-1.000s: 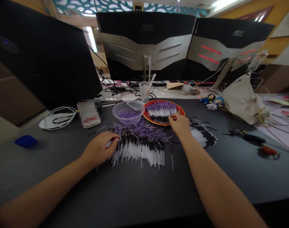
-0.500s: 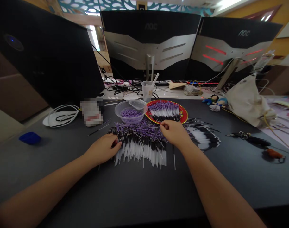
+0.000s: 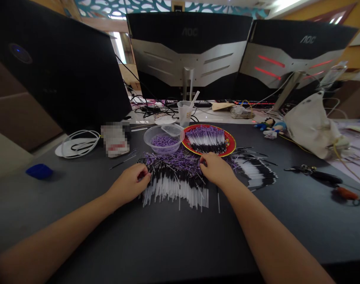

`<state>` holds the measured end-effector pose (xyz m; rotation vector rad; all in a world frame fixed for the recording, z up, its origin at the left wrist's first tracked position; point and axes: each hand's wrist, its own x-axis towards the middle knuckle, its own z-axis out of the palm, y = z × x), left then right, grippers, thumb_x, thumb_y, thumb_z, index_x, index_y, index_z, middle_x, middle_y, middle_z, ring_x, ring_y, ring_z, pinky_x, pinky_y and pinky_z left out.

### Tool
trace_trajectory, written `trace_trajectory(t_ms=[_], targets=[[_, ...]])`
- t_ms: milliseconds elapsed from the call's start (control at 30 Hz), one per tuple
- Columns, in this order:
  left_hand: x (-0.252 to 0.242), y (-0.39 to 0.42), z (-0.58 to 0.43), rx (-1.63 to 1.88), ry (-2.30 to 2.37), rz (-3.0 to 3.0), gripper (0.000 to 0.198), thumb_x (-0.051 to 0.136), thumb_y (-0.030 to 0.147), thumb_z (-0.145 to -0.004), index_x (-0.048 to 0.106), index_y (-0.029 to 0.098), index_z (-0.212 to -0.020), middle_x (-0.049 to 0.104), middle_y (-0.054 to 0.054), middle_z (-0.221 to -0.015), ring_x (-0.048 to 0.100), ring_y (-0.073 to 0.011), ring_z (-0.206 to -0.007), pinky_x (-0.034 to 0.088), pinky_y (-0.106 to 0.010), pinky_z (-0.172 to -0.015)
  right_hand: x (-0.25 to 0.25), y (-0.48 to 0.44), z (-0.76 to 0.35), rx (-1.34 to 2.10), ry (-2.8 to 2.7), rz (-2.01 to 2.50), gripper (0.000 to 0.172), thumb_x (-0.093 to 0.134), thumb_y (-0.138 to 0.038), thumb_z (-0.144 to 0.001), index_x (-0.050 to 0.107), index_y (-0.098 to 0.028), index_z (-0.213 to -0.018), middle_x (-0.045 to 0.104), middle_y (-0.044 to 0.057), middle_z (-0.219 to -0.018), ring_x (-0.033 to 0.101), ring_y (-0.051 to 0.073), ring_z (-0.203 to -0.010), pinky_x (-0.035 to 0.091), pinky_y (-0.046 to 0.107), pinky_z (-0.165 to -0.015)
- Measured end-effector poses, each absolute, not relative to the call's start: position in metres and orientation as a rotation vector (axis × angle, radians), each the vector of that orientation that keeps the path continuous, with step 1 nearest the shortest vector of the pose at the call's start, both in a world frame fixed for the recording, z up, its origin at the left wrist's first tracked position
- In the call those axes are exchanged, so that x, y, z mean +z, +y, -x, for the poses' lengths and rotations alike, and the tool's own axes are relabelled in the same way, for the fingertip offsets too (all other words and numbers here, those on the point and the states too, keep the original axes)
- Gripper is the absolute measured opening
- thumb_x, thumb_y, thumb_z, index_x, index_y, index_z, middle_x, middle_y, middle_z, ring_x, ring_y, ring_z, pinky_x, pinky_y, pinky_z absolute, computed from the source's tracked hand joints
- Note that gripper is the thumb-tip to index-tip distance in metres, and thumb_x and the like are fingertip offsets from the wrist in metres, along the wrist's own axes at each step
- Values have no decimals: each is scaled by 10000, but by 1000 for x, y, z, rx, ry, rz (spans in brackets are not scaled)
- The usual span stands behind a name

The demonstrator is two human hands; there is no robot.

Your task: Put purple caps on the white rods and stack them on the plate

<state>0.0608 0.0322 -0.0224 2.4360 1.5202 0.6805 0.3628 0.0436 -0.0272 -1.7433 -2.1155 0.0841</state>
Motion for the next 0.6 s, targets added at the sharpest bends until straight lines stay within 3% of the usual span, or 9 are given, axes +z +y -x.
trace_trajectory(t_ms=[333,500,600], targets=[[-23,30,-61,883,1333,-2265,211,457,319,-872,625,191,-891,647,13,-696,585,-123,-623,420,-226,-557,-35,45,-362,50,-2116,1738,103,475,-203,-788,572,-186,-757,550,68,-802,553,203,-781,419,320,-706],[-23,28,-60,947,1264,-2348,310,457,303,-886,561,206,-1161,680,14,-720,550,-96,-516,446,-217,-545,-36,47,-365,122,-2135,1734,96,476,-191,-778,566,-185,-744,556,64,-781,553,199,-761,422,315,-699],[-21,24,-59,942,1138,-2490,267,455,262,-890,593,205,-1111,689,0,-771,596,-101,-605,469,-214,-604,-33,46,-363,138,-2153,1737,100,461,-184,-789,547,-185,-738,556,68,-792,549,197,-760,423,313,-697]])
